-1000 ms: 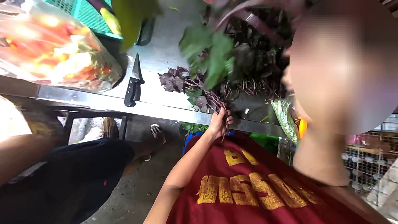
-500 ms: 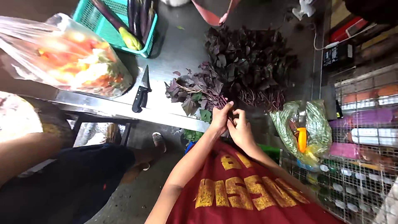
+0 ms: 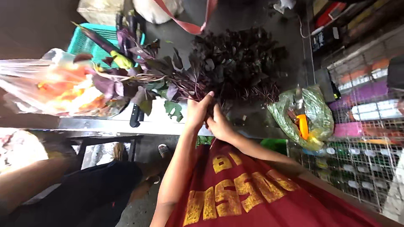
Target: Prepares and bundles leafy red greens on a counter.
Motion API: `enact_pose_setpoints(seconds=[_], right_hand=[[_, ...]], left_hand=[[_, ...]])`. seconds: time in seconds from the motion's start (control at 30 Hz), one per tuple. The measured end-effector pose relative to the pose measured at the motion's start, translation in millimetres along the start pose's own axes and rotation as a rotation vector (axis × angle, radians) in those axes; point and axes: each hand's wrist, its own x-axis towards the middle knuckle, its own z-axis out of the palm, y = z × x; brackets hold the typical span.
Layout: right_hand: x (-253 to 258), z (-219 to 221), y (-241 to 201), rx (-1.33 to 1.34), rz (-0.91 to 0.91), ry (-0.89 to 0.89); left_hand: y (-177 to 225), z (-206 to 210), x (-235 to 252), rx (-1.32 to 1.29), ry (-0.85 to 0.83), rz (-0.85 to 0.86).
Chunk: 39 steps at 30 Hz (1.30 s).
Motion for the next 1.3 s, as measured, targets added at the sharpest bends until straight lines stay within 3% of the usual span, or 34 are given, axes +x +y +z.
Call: enact_pose_setpoints(seconds=[0.13,0.23,0.3,0.47,0.63,0.73,0.87,0.97,1.13,1.3], right_hand=[[7,16,60,0.329,0.32,-0.111],[6,-2,83,0.051,0.381,-0.331],[2,-27,78,-0.172,0.338,-0.383],[34,-58,81,-0.368,0.314,-0.054],[57,-47,92,-0.525,0.393,-0.113],[53,-44,100,-0.207,0.326,-0.007],[36,-49,81,0.305,0.417,0.16],[19,-53,78,0.465,0.413,0.242],[-28,-49,109,0.421,0.465,0.166],[-62,-50,129,0.069,0.445,0.009]], left_hand=[[-50,-21,-14,0.117,-0.095,-0.458],[-108,-39,-25,0.074,-0.078,-0.625],[-120,-44,-34,-0.009,-0.056,-0.669],[-116,-49,-46,-0.133,-0.021,-0.68],[-116,-53,-66,-0.193,-0.098,-0.62],[-119,-71,-77,-0.085,-0.212,-0.591],[-118,-89,-70,-0.151,-0.232,-0.628],[-112,-87,-61,-0.191,-0.227,-0.686],[-117,-71,-56,-0.258,-0.139,-0.729],[-120,-66,-58,-0.15,-0.132,-0.741]])
